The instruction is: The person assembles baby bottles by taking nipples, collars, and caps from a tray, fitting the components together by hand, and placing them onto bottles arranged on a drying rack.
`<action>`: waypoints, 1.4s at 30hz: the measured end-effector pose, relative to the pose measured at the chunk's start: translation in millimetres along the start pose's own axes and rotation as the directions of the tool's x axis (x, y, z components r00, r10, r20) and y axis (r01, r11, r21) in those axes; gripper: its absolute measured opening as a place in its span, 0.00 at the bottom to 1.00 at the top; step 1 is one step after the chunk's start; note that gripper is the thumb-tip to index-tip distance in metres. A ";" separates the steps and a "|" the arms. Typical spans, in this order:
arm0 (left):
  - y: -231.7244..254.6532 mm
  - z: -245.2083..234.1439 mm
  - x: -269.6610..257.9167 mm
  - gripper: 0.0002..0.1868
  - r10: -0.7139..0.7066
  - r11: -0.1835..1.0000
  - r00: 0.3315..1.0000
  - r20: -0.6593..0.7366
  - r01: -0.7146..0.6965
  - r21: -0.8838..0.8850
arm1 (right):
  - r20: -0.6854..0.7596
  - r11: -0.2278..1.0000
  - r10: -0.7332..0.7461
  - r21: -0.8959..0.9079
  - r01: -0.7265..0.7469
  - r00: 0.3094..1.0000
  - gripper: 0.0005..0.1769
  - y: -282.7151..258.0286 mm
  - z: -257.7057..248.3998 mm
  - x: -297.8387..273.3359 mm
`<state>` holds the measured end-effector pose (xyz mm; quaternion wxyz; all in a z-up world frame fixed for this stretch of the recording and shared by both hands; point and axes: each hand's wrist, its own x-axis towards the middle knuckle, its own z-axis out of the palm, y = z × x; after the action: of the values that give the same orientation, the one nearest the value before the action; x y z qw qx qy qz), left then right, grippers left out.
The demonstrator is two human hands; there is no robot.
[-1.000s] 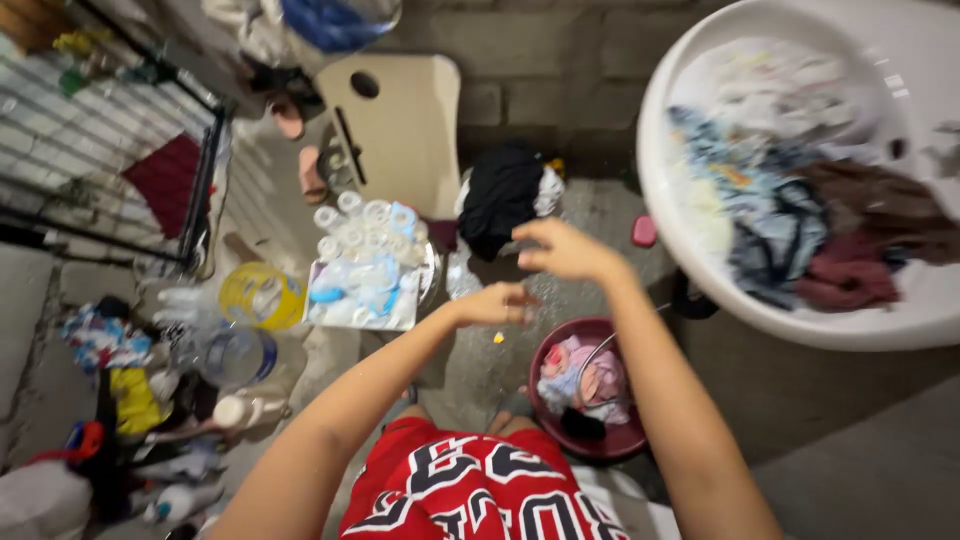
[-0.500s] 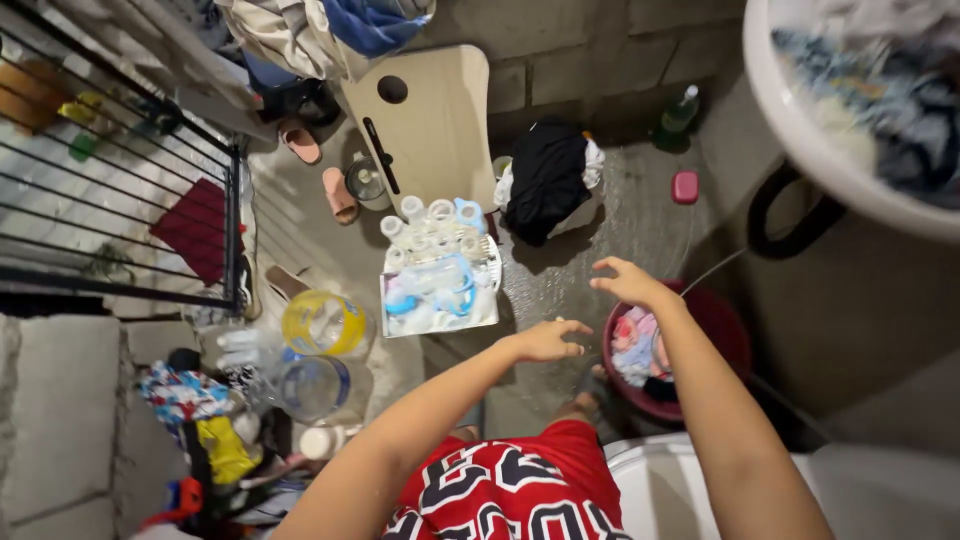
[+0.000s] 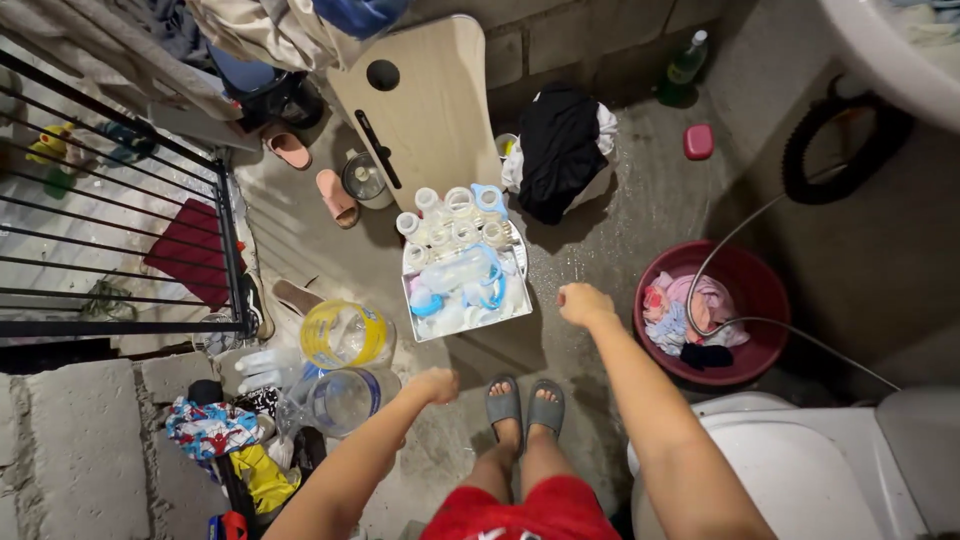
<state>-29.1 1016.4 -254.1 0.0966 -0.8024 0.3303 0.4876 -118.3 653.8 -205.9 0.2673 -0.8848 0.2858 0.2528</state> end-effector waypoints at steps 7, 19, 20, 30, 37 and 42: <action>-7.6 -38.3 -22.2 0.12 -0.275 0.886 0.889 -0.366 0.087 -0.455 | -0.101 0.965 0.071 0.258 -0.043 0.992 0.10 -36.0 53.2 31.1; 0.5 -76.8 3.9 0.24 -0.297 0.949 0.508 -0.809 0.065 -0.308 | -0.573 0.841 0.071 0.475 0.260 0.817 0.08 -71.5 84.0 112.9; 3.7 -87.4 8.3 0.28 -0.222 0.970 0.420 -0.880 0.003 -0.243 | -0.608 0.817 0.036 0.475 0.327 0.793 0.09 -72.0 83.5 115.8; 9.8 -138.4 66.3 0.49 -0.056 0.975 0.535 -0.843 0.212 0.070 | -0.634 0.836 0.046 0.448 0.318 0.772 0.08 -70.4 108.0 132.6; 6.2 -132.7 58.2 0.41 -0.030 0.988 0.537 -0.843 0.145 0.057 | -0.628 0.817 0.004 0.451 0.360 0.778 0.09 -80.9 109.9 120.4; 7.2 -113.3 21.6 0.40 -0.141 0.974 0.389 -0.910 -0.109 -0.197 | -0.559 0.592 -0.022 0.660 0.462 0.829 0.11 -106.7 87.4 77.8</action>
<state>54.5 947.4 -213.9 -0.1884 -0.9461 0.2633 -0.0043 -20.6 753.0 -281.3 0.5704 -0.7469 0.2960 -0.1710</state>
